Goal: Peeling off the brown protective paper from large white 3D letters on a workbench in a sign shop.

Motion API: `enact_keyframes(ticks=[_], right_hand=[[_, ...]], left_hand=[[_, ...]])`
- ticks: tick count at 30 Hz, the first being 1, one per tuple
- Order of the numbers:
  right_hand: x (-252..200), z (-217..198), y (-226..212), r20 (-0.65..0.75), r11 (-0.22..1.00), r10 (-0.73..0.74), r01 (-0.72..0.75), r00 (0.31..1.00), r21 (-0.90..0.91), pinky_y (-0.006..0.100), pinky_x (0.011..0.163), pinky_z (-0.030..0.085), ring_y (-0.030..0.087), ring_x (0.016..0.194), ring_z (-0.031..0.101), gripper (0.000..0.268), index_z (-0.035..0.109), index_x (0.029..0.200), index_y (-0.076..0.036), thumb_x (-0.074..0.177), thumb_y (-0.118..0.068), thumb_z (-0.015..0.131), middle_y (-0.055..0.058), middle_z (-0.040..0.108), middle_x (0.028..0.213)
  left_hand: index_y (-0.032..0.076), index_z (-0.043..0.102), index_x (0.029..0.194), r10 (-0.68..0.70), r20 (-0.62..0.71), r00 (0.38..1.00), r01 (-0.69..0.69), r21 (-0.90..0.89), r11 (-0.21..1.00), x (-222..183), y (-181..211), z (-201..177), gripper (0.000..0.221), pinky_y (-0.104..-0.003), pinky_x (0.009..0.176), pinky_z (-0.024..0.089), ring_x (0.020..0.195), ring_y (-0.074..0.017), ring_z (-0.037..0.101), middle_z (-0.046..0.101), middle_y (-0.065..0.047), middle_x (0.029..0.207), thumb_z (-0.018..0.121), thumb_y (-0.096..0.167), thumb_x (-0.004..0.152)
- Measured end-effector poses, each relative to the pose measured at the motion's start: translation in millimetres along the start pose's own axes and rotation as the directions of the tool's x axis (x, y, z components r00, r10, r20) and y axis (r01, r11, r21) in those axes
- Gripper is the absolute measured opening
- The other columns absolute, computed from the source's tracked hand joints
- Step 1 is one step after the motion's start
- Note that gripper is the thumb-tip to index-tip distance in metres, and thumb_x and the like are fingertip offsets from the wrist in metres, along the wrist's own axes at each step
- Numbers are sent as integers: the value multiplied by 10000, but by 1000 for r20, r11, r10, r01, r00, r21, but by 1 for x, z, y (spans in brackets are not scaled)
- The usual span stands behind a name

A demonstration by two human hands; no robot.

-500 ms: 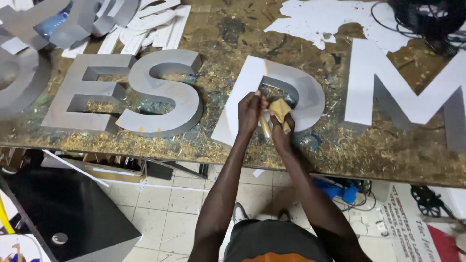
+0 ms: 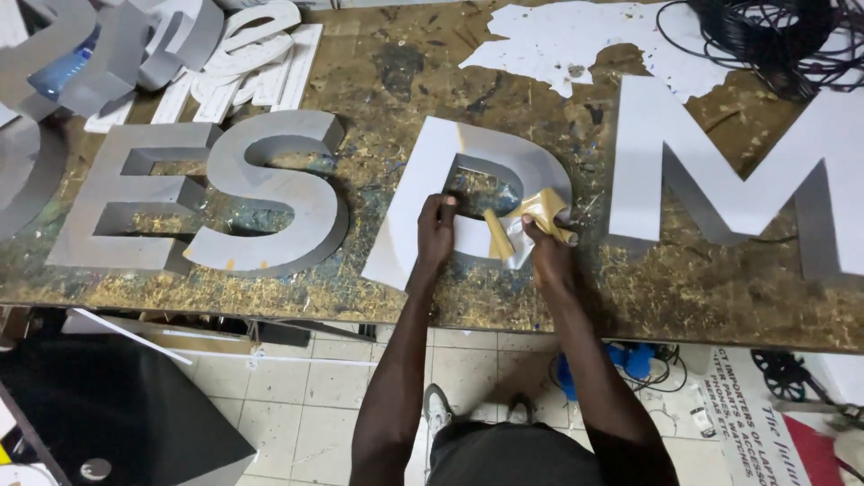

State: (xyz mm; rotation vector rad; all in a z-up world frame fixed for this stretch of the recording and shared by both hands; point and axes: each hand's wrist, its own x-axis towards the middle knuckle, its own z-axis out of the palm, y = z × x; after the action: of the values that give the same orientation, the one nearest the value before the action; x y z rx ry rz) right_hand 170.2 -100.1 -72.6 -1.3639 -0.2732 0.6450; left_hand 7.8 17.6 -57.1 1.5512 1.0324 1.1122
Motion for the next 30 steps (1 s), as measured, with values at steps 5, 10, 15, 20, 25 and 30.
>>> enact_keyframes(ticks=[5, 10, 15, 20, 25, 30], right_hand=[[12, -34, -50, -33, 993, 44, -48, 998, -105, 558, 1268, 374, 290, 1441, 675, 851, 595, 1530, -88, 868, -324, 1075, 138, 744, 1441], [45, -74, -77, -21, 960, 37, -41, 999, -278, 572, 1232, 391, 321, 1373, 713, 701, 671, 1449, -134, 919, -409, 1038, 131, 775, 1355], [49, -105, -131, -123, 868, 121, -165, 985, -468, 559, 1268, 356, 334, 1508, 613, 1002, 661, 1532, -120, 830, -733, 1031, 139, 720, 1497], [72, -79, -170, 111, 935, -277, 294, 955, -197, 460, 1129, 456, 202, 1206, 662, 448, 703, 1255, -47, 998, -207, 1034, 86, 720, 1202], [109, -74, -172, 288, 851, -395, 465, 873, -244, 354, 863, 500, 160, 854, 614, 391, 607, 872, -72, 1053, -27, 951, 23, 559, 881], [118, -48, -187, 510, 805, -386, 551, 769, -221, 284, 855, 518, 96, 878, 638, 346, 678, 834, -66, 984, 1, 982, -12, 654, 822]], left_hand=[[105, 715, 953, 165, 17, 986, -165, 206, 965, 4, -40, 20, 249, -425, 835, 576, 873, -262, 680, 606, -55, 858, 901, 261, 1007], [117, 653, 733, 349, 103, 931, -362, 367, 857, 3, -27, 27, 344, -490, 687, 536, 644, -367, 664, 573, -68, 665, 972, 221, 810], [185, 590, 705, 423, 145, 894, -438, 474, 763, 1, -23, 27, 387, -496, 718, 521, 663, -364, 661, 569, -30, 618, 951, 276, 813], [205, 607, 758, 357, 208, 911, -412, 502, 760, 6, -44, 28, 395, -514, 755, 505, 731, -363, 659, 574, -13, 676, 943, 372, 880], [205, 692, 1057, 154, 363, 919, -331, 499, 801, 22, 10, 36, 268, -510, 887, 534, 1010, -333, 720, 702, -4, 913, 918, 257, 924], [107, 295, 1808, 79, 818, 570, -566, 321, 759, 44, 57, 80, 1181, -621, 1259, 366, 1589, -544, 424, 511, -268, 1693, 965, 213, 841]])
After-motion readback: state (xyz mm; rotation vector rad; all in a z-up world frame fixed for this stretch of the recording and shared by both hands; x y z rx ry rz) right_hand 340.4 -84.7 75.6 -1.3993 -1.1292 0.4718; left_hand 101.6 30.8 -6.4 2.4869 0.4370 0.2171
